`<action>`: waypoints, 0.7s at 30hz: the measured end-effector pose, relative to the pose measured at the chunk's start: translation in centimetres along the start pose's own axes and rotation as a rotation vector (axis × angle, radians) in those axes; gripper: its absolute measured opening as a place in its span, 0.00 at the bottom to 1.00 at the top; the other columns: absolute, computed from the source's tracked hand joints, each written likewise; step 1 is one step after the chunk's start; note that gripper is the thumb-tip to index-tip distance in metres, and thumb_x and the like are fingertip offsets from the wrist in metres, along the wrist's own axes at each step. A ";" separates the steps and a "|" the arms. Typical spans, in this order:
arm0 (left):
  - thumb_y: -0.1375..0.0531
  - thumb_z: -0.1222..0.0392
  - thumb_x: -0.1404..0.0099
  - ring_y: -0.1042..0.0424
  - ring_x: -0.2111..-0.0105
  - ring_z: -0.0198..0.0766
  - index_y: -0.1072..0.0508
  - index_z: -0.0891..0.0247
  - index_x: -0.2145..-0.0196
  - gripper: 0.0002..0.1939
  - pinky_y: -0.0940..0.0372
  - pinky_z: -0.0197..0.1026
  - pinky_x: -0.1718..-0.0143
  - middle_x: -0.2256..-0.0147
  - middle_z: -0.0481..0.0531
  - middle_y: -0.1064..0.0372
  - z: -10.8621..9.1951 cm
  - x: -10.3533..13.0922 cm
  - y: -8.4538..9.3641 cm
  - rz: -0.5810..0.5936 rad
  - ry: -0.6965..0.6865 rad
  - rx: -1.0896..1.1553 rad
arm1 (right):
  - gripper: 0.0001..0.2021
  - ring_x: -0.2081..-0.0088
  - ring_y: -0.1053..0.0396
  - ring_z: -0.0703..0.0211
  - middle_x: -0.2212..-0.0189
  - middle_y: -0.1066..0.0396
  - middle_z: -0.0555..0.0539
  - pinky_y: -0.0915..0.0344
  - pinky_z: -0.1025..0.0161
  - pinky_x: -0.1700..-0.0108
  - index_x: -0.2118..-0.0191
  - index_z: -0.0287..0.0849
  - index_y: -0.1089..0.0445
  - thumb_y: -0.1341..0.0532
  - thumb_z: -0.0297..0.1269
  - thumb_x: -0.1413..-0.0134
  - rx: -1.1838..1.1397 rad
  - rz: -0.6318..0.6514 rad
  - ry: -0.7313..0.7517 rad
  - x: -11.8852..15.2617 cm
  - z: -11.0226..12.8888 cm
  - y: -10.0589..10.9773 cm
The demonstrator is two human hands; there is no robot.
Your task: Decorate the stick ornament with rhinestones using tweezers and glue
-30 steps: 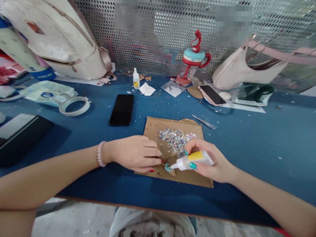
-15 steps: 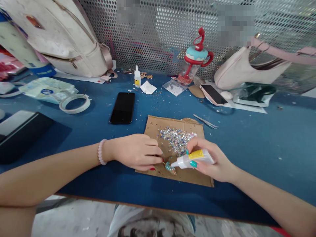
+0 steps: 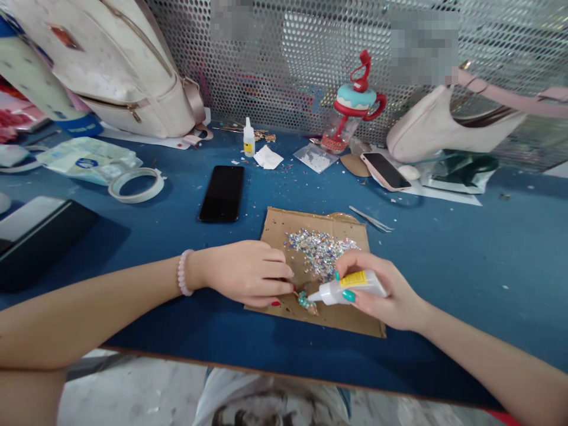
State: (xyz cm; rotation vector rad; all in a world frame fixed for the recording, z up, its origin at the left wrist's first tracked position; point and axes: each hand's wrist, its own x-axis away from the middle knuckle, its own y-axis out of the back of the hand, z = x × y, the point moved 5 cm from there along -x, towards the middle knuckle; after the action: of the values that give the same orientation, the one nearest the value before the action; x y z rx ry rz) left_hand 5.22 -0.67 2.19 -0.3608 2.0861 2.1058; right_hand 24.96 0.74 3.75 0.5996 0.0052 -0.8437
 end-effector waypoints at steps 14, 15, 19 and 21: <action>0.47 0.56 0.31 0.32 0.62 0.39 0.29 0.65 0.54 0.14 0.37 0.41 0.67 0.58 0.56 0.27 0.0 0.1 -0.1 -0.002 0.002 0.008 | 0.08 0.74 0.40 0.69 0.73 0.36 0.54 0.43 0.72 0.74 0.65 0.44 0.36 0.43 0.28 0.54 -0.005 -0.010 -0.008 0.0 -0.4 -0.1; 0.47 0.56 0.30 0.32 0.62 0.39 0.29 0.65 0.53 0.14 0.37 0.41 0.67 0.58 0.56 0.27 0.0 0.1 -0.1 -0.001 0.003 0.006 | 0.08 0.74 0.40 0.69 0.73 0.36 0.54 0.43 0.72 0.74 0.65 0.44 0.36 0.43 0.28 0.54 -0.003 -0.011 -0.010 0.0 -0.4 -0.1; 0.47 0.56 0.31 0.32 0.62 0.39 0.29 0.65 0.53 0.14 0.36 0.41 0.67 0.57 0.56 0.28 0.0 0.1 0.0 0.002 0.004 0.002 | 0.08 0.74 0.40 0.69 0.73 0.36 0.54 0.43 0.72 0.74 0.65 0.44 0.36 0.43 0.28 0.55 -0.001 -0.017 -0.012 0.0 -0.3 0.0; 0.47 0.56 0.31 0.31 0.62 0.39 0.29 0.65 0.53 0.14 0.36 0.41 0.67 0.57 0.56 0.27 0.0 0.1 0.0 0.004 0.002 -0.004 | 0.08 0.75 0.40 0.68 0.73 0.36 0.54 0.44 0.71 0.75 0.65 0.43 0.36 0.42 0.28 0.55 -0.006 -0.016 -0.014 0.0 -0.3 0.0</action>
State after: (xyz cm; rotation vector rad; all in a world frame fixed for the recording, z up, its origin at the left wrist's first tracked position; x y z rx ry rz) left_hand 5.11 -0.72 2.14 -0.3595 2.0856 2.1138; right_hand 24.99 0.91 3.46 0.5886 -0.0002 -0.8630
